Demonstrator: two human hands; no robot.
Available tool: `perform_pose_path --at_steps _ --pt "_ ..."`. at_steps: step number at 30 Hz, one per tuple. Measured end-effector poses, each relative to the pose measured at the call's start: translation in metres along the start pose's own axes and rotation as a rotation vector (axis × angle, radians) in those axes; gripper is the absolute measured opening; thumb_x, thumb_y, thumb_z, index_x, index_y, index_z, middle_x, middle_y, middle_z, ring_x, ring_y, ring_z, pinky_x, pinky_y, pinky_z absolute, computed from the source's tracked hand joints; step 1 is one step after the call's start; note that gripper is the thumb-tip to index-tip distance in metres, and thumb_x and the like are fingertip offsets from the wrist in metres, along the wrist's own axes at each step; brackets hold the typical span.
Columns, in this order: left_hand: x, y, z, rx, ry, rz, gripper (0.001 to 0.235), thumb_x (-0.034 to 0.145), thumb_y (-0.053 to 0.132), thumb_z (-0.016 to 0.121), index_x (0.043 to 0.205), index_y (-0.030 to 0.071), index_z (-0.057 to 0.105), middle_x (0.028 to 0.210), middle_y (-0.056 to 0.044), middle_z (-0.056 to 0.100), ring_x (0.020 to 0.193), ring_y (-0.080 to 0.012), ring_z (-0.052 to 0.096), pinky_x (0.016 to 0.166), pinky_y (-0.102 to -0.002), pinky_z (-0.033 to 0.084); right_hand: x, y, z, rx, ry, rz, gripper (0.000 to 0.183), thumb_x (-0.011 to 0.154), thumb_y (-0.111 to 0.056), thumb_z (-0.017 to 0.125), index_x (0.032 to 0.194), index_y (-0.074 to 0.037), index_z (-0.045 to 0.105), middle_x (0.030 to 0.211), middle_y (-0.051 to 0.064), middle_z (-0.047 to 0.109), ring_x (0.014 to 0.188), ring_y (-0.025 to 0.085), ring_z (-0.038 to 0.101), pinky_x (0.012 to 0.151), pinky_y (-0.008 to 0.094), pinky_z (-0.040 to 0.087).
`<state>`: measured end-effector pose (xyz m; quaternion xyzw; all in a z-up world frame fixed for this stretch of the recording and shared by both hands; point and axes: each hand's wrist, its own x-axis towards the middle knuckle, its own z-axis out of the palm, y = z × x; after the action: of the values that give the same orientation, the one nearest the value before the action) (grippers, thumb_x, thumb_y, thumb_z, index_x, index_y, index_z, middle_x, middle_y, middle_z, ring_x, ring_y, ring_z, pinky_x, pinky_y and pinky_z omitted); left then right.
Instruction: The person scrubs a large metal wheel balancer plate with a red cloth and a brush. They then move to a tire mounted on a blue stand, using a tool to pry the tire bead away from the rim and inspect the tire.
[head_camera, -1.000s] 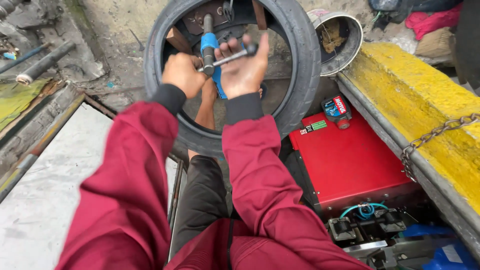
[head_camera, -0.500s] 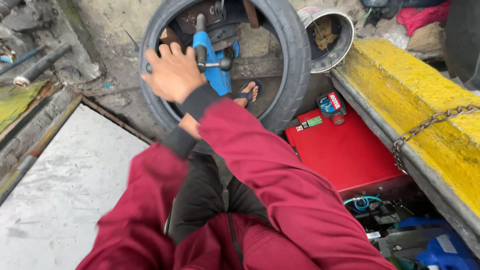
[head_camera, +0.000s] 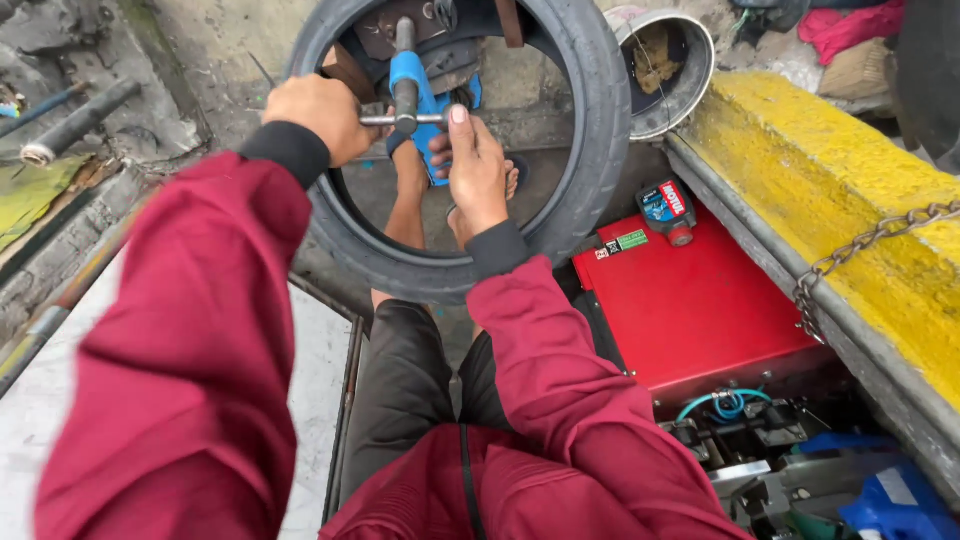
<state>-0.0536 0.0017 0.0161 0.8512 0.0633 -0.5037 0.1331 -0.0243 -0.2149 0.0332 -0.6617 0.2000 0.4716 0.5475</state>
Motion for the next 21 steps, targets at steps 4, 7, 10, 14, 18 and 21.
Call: perform_pose_path --at_steps 4,7,10,14,18,21 --pt "-0.004 0.017 0.03 -0.405 0.159 -0.219 0.057 0.094 0.069 0.062 0.089 0.015 0.079 0.089 -0.021 0.074 0.085 -0.0496 0.069 0.071 -0.058 0.055 0.014 -0.013 0.011 -0.133 0.138 -0.189 0.051 0.096 -0.06 0.045 0.08 -0.013 0.056 0.069 0.005 0.056 0.06 0.021 0.055 0.06 0.041 0.045" --pt "0.02 0.071 0.12 -0.976 0.284 -0.33 0.041 0.081 0.044 0.056 0.07 0.01 0.075 0.069 -0.015 0.07 0.07 -0.0329 0.065 0.058 -0.049 0.049 0.024 -0.058 0.042 -0.503 0.157 -0.246 0.05 0.09 -0.061 0.047 0.082 -0.012 0.057 0.078 0.014 0.064 0.078 0.038 0.059 0.069 0.05 0.042" --pt "0.035 0.188 0.08 -2.227 0.197 -0.328 0.024 0.078 0.033 0.059 0.069 0.011 0.064 0.059 -0.004 0.05 0.054 -0.0162 0.045 0.048 -0.037 0.033 0.034 -0.053 0.083 -1.173 0.17 -0.49 0.029 0.081 -0.038 0.054 0.085 -0.011 0.065 0.087 0.016 0.07 0.091 0.042 0.059 0.073 0.052 0.045" --pt "0.062 0.211 0.0 -2.953 0.063 0.233 0.069 0.09 0.067 0.059 0.135 0.015 0.063 0.095 -0.018 0.07 0.076 -0.0324 0.069 0.071 -0.048 0.057 0.007 -0.061 0.084 -1.468 -0.258 -0.828 0.036 0.088 -0.045 0.074 0.092 -0.01 0.065 0.09 0.019 0.063 0.104 0.042 0.049 0.082 0.064 0.038" --pt "0.009 0.19 -0.003 -1.887 -0.046 0.032 0.02 0.095 0.042 0.063 0.094 0.022 0.064 0.087 0.001 0.069 0.06 -0.0141 0.07 0.047 -0.023 0.051 -0.055 -0.121 -0.009 -0.658 -0.187 -0.927 0.021 0.105 -0.029 0.059 0.116 -0.013 0.068 0.105 0.006 0.073 0.097 0.026 0.068 0.096 0.039 0.048" --pt "-0.018 0.189 0.01 -0.919 0.446 0.561 0.036 0.078 0.018 0.067 0.111 0.003 0.07 0.11 -0.021 0.072 0.097 -0.0458 0.068 0.074 -0.057 0.055 -0.073 -0.078 -0.079 -0.501 0.298 -0.646 0.018 0.103 -0.02 0.058 0.107 -0.009 0.071 0.103 0.004 0.072 0.097 0.018 0.067 0.089 0.032 0.052"
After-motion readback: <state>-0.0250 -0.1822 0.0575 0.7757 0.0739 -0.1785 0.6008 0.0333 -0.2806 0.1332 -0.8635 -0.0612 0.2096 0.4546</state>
